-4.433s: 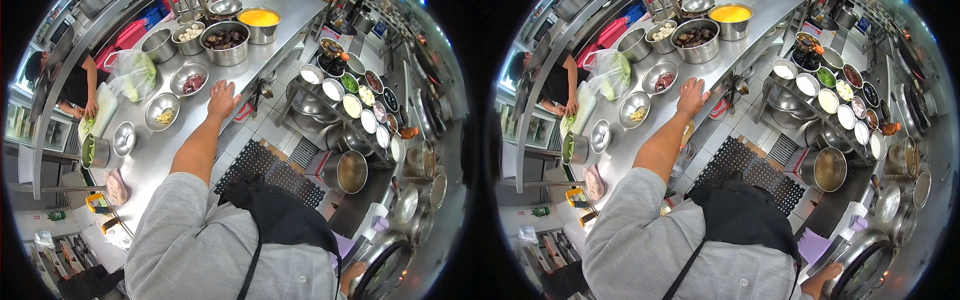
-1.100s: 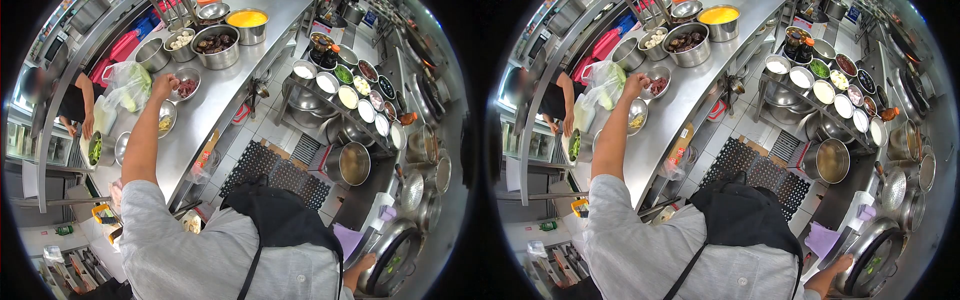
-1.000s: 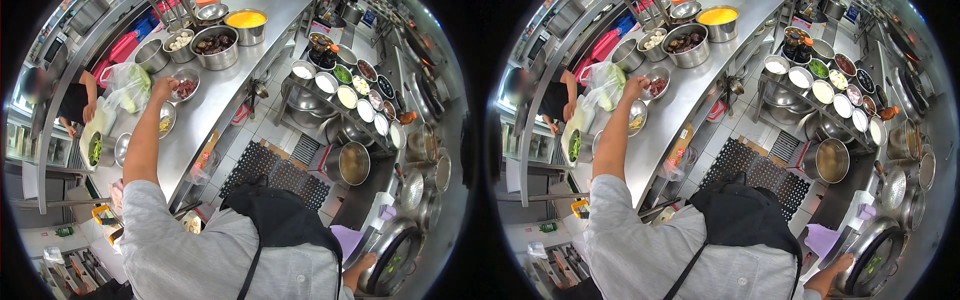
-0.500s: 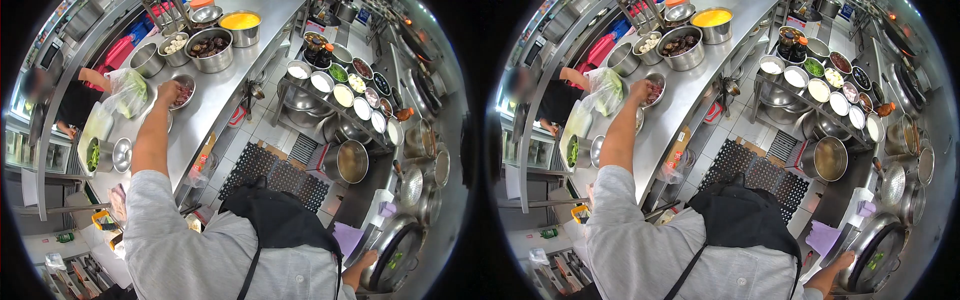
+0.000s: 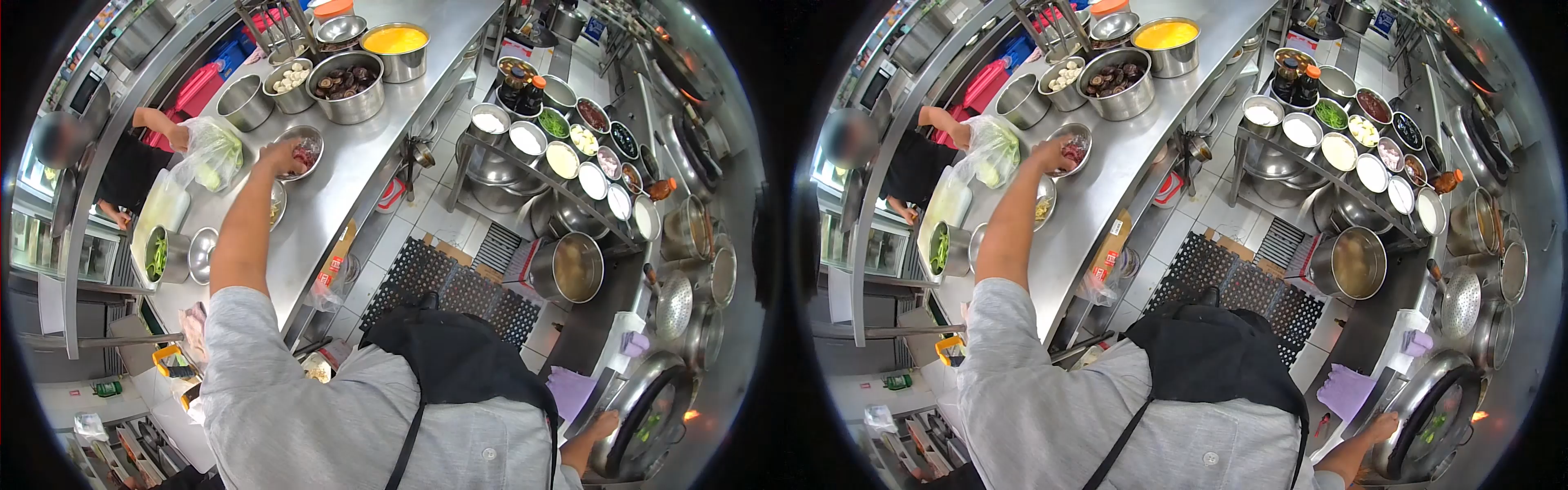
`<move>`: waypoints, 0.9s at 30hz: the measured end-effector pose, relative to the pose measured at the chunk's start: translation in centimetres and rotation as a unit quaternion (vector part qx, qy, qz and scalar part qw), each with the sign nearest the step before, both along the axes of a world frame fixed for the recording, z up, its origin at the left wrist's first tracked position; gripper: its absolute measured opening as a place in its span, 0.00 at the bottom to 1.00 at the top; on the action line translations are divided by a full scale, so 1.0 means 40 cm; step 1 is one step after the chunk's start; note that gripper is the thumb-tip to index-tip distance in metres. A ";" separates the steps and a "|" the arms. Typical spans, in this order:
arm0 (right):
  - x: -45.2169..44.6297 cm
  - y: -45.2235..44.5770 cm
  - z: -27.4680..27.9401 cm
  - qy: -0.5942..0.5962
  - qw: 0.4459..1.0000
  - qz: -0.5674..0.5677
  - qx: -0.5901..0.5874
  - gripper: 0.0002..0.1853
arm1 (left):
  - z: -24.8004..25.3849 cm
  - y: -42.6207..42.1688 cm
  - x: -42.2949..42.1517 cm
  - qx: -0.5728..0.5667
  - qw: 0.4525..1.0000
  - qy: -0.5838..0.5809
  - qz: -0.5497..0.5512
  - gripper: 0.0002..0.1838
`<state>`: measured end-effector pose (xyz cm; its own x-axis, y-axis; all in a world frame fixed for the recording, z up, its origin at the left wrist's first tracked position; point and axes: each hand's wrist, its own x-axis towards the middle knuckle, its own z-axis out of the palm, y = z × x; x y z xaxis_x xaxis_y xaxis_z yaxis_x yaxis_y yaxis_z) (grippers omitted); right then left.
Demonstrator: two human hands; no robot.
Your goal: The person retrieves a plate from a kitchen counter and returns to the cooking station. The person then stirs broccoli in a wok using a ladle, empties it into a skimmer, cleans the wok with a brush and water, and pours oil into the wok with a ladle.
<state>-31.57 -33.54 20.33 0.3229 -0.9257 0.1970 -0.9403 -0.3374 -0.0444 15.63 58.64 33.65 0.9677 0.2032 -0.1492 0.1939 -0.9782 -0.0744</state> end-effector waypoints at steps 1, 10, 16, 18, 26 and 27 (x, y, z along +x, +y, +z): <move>0.002 0.002 0.002 0.007 1.000 0.002 -0.001 0.27 | -0.050 0.004 0.001 0.026 0.998 -0.042 -0.041 0.27; -0.004 -0.008 0.000 0.010 0.999 -0.025 0.029 0.28 | -0.050 0.115 0.070 -0.149 0.986 -0.076 -0.016 0.10; -0.010 -0.032 -0.022 -0.013 0.999 -0.033 0.019 0.28 | -0.041 0.049 0.068 -0.113 0.991 -0.072 -0.016 0.19; -0.010 -0.024 -0.016 -0.014 0.999 -0.036 0.020 0.27 | -0.035 -0.032 0.038 -0.068 0.996 -0.048 -0.039 0.15; -0.020 -0.047 -0.043 -0.025 0.999 -0.049 0.001 0.26 | -0.073 0.094 0.067 -0.031 0.989 -0.132 -0.063 0.08; -0.006 -0.020 -0.021 -0.022 0.999 -0.037 0.008 0.26 | -0.074 0.119 0.062 -0.103 0.986 -0.112 -0.070 0.09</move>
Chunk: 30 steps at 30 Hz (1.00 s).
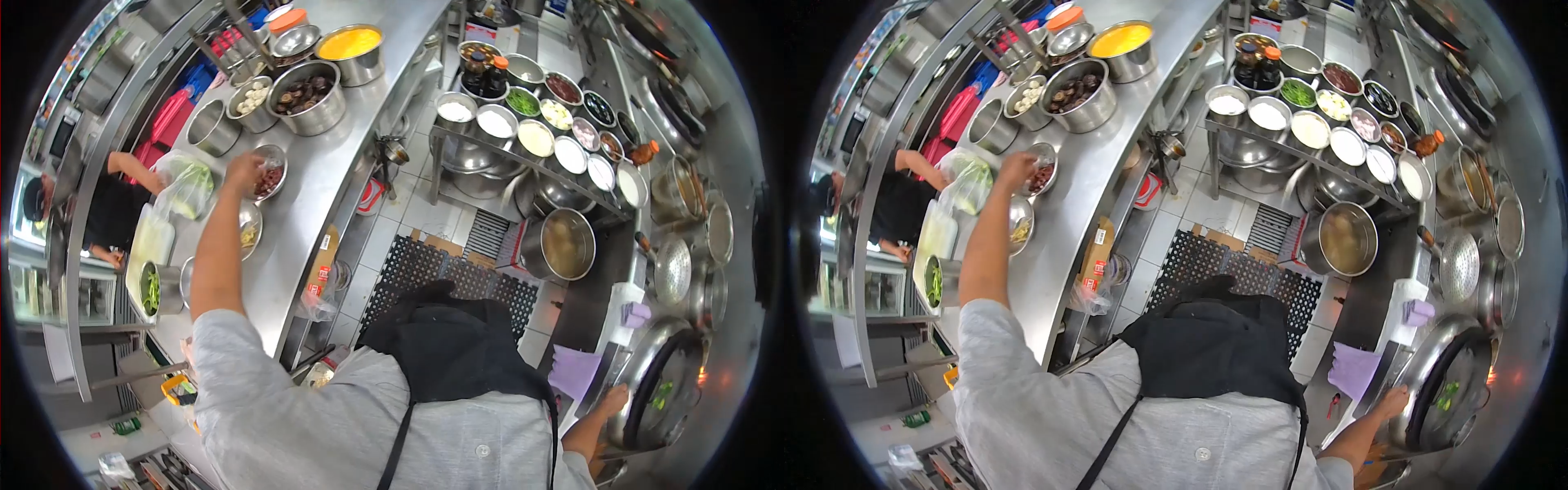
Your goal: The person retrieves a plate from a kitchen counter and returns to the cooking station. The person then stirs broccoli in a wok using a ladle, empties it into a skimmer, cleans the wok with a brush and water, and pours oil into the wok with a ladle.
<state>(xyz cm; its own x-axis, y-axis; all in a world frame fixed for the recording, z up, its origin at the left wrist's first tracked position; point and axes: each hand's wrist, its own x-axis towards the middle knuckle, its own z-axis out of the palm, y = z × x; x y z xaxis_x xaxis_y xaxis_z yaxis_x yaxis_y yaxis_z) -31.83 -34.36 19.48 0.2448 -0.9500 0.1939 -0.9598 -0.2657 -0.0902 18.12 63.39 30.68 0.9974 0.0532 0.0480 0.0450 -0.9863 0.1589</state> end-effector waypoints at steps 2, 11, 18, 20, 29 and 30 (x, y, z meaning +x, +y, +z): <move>0.004 -0.006 -0.003 -0.003 1.000 -0.018 0.014 0.26 | 0.041 0.011 0.002 -0.062 0.992 0.109 -0.017 0.09; 0.024 0.033 0.028 -0.042 0.999 -0.001 0.020 0.24 | 0.154 -0.180 0.039 -0.059 0.994 -0.096 0.013 0.23; -0.026 -0.003 -0.027 -0.069 0.995 0.070 0.010 0.16 | 0.212 -0.790 0.178 -0.193 0.955 -0.063 -0.216 0.17; -0.001 0.029 0.006 -0.081 0.994 0.065 0.026 0.14 | 0.183 -1.003 0.194 -0.256 0.916 -0.047 -0.307 0.16; 0.046 0.094 0.110 -0.200 0.977 -0.056 0.051 0.10 | 0.236 -1.884 -0.029 -0.294 0.739 0.097 -0.599 0.14; 0.047 0.093 0.108 -0.193 0.977 -0.076 0.057 0.10 | 0.245 -1.966 -0.057 -0.285 0.716 0.099 -0.629 0.15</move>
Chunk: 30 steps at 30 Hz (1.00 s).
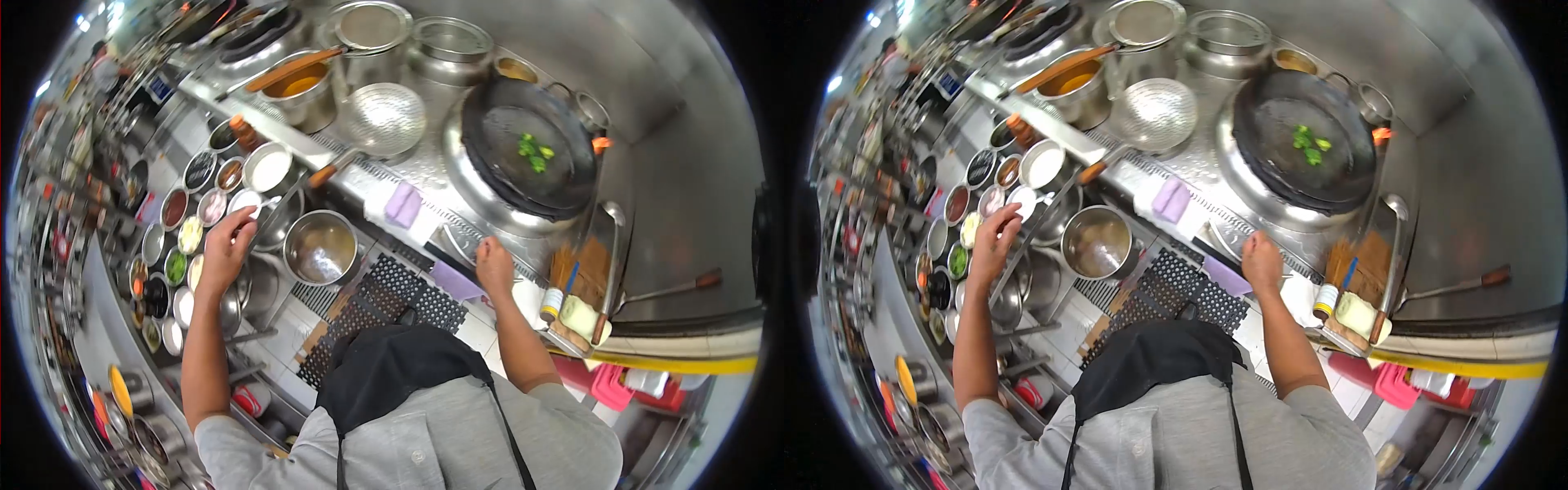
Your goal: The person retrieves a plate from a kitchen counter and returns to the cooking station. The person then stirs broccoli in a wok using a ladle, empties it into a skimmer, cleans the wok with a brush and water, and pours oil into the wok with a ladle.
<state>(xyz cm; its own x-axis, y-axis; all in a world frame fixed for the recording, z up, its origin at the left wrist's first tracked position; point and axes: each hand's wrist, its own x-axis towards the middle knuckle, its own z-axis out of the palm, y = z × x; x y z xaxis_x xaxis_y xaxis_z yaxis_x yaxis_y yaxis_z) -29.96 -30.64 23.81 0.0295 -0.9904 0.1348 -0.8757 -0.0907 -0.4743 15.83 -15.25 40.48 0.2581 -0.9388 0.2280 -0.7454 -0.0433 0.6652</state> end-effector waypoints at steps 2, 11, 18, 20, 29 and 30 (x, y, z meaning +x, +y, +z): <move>-0.002 -0.001 0.011 -0.019 1.000 -0.003 0.003 0.09 | 0.026 -0.158 -0.066 -0.022 0.996 -0.001 -0.089 0.17; -0.001 -0.007 0.028 -0.026 0.998 -0.057 0.031 0.09 | -0.002 -0.844 -0.245 -0.050 0.966 -0.045 -0.250 0.20; 0.014 -0.029 0.015 -0.017 0.998 -0.060 -0.005 0.06 | -0.131 -1.380 -0.303 -0.077 0.956 -0.158 -0.233 0.21; 0.014 -0.030 0.010 0.020 0.998 -0.058 -0.017 0.05 | -0.191 -1.520 -0.310 -0.057 0.942 -0.261 -0.203 0.23; 0.022 -0.063 0.034 0.049 0.994 -0.099 0.023 0.06 | -0.348 -1.954 -0.372 0.030 0.936 -0.335 -0.105 0.31; 0.025 -0.067 0.042 0.053 0.994 -0.096 0.030 0.07 | -0.365 -1.983 -0.390 0.035 0.934 -0.341 -0.100 0.32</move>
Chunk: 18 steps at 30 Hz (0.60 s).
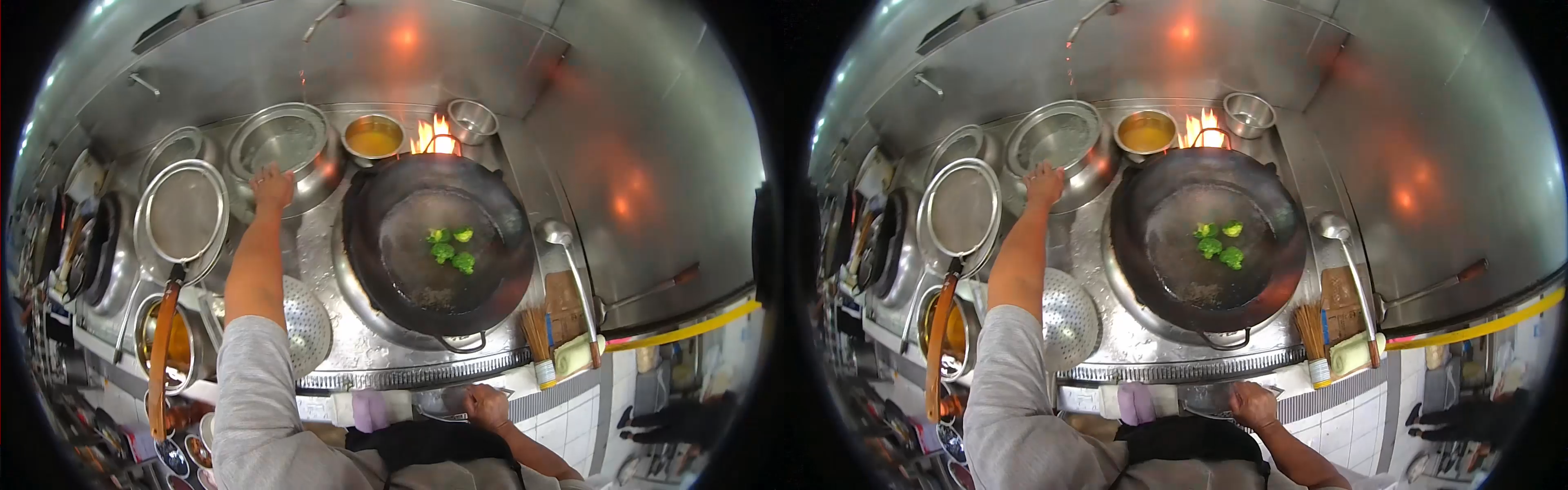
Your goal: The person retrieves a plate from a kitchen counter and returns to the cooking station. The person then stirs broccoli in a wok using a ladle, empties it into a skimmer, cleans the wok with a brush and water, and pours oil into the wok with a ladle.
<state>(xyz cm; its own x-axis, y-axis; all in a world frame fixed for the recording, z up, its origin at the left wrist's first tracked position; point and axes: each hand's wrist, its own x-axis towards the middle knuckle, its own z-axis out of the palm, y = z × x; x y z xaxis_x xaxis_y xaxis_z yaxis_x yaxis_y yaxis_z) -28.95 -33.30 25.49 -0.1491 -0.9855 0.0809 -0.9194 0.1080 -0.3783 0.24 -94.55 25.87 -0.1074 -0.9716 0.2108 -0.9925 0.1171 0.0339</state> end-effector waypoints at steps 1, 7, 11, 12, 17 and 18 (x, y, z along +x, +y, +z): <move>0.000 -0.002 0.006 0.003 1.000 0.006 0.010 0.07 | -0.020 -0.022 -0.012 0.025 0.999 -0.023 -0.013 0.30; -0.002 -0.006 -0.005 0.011 0.999 -0.003 0.040 0.07 | -0.064 -0.204 -0.019 0.053 0.978 0.186 -0.083 0.20; -0.004 -0.001 -0.025 0.000 0.998 -0.022 0.052 0.07 | -0.104 -0.266 -0.016 0.020 0.983 0.167 -0.070 0.14; -0.004 -0.001 -0.028 -0.004 0.999 -0.022 0.045 0.07 | -0.098 -0.262 -0.017 0.023 0.983 0.166 -0.069 0.14; -0.007 -0.001 -0.033 0.003 0.999 -0.017 0.050 0.11 | -0.119 -0.302 -0.007 0.059 0.987 0.140 -0.059 0.12; -0.006 -0.002 -0.030 0.006 0.998 -0.015 0.061 0.11 | -0.118 -0.297 -0.010 0.060 0.986 0.139 -0.063 0.12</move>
